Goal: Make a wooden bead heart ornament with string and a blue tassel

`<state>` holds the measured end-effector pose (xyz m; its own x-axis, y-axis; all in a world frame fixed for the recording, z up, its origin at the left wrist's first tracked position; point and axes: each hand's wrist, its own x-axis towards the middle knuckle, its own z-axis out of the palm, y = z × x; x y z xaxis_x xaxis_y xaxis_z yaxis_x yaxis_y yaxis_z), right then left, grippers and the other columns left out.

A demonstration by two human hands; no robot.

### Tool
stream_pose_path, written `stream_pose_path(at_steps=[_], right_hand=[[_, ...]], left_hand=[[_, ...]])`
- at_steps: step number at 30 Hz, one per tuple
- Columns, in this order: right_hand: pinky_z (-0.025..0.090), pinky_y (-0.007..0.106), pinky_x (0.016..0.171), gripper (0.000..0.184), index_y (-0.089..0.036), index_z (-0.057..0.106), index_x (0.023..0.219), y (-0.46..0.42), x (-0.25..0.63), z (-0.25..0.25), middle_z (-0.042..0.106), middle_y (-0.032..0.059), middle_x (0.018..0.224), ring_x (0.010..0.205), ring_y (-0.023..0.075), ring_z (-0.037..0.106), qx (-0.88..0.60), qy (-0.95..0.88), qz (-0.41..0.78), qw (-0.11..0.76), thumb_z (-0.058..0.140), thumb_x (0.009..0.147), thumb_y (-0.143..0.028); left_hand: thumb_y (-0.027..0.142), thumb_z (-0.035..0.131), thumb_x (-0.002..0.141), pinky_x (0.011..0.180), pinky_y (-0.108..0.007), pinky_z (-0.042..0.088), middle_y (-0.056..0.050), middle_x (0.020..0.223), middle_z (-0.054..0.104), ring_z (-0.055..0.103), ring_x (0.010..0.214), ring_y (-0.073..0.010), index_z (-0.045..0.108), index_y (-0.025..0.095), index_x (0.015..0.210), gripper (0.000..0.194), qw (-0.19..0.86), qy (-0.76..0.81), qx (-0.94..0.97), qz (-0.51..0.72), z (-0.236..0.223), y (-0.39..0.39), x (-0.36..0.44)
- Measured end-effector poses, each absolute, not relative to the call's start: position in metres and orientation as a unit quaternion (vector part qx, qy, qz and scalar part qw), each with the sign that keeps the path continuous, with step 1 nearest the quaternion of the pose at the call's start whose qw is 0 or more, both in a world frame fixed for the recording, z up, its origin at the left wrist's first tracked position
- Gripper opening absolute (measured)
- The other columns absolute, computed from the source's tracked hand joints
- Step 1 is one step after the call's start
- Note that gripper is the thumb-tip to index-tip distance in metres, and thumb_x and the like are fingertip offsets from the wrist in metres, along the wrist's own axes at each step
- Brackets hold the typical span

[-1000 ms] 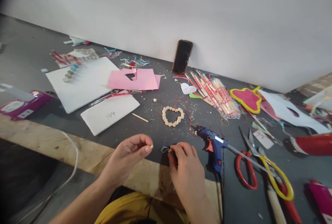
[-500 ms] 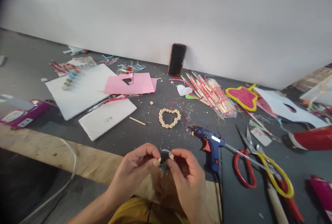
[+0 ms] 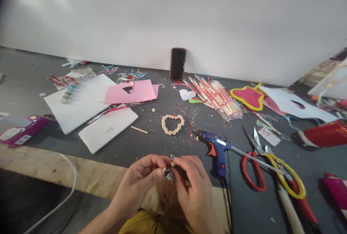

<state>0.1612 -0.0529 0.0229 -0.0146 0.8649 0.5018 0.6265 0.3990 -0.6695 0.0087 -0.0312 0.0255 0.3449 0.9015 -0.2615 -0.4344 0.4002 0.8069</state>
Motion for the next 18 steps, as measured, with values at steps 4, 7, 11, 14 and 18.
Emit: stream_pose_path(at_steps=[4, 7, 11, 14, 18], right_hand=[[0.053, 0.023, 0.074, 0.023, -0.022, 0.062, 0.1, -0.056, 0.1616, 0.0232, 0.066, 0.0043, 0.092, 0.085, 0.0137, 0.064, -0.533, -0.697, 0.141, 0.458, 0.054, 0.083, -0.009], [0.054, 0.024, 0.073, 0.02, -0.025, 0.063, 0.096, -0.0566, 0.1585, 0.0215, 0.067, 0.0024, 0.09, 0.082, 0.014, 0.066, -0.554, -0.661, 0.157, 0.481, 0.055, 0.083, -0.011], [0.057, 0.024, 0.065, 0.018, -0.023, 0.059, 0.1, -0.0569, 0.1544, 0.0195, 0.07, 0.0024, 0.085, 0.074, 0.0153, 0.068, -0.612, -0.569, 0.218, 0.504, 0.059, 0.082, -0.021], [0.058, 0.025, 0.064, 0.014, -0.022, 0.06, 0.095, -0.0579, 0.154, 0.0192, 0.07, 0.003, 0.084, 0.073, 0.0162, 0.069, -0.623, -0.553, 0.243, 0.497, 0.059, 0.082, -0.025], [0.056, 0.025, 0.069, 0.012, -0.024, 0.062, 0.092, -0.0605, 0.155, 0.0174, 0.069, 0.0013, 0.084, 0.075, 0.0153, 0.067, -0.624, -0.575, 0.208, 0.487, 0.061, 0.081, -0.023]], left_hand=[[0.019, 0.071, 0.076, 0.081, -0.022, 0.044, -0.004, 0.094, 0.07, 0.061, 0.087, -0.0131, 0.067, 0.016, 0.077, 0.005, 0.764, 0.344, 0.31, 0.45, 0.0213, -0.0307, 0.01], [0.018, 0.07, 0.076, 0.082, -0.023, 0.044, -0.004, 0.095, 0.07, 0.061, 0.088, -0.0137, 0.066, 0.016, 0.077, 0.004, 0.768, 0.334, 0.307, 0.451, 0.0199, -0.0317, 0.0104], [0.018, 0.07, 0.076, 0.081, -0.024, 0.044, -0.006, 0.097, 0.07, 0.061, 0.089, -0.0149, 0.066, 0.016, 0.076, 0.005, 0.772, 0.327, 0.301, 0.455, 0.0202, -0.0331, 0.0103], [0.018, 0.07, 0.076, 0.082, -0.026, 0.045, -0.006, 0.097, 0.07, 0.062, 0.089, -0.0159, 0.065, 0.015, 0.076, 0.006, 0.77, 0.326, 0.3, 0.459, 0.0212, -0.0325, 0.0112], [0.019, 0.071, 0.075, 0.085, -0.028, 0.044, -0.007, 0.096, 0.07, 0.062, 0.092, -0.0173, 0.065, 0.015, 0.076, 0.007, 0.762, 0.327, 0.314, 0.463, 0.0219, -0.031, 0.013]])
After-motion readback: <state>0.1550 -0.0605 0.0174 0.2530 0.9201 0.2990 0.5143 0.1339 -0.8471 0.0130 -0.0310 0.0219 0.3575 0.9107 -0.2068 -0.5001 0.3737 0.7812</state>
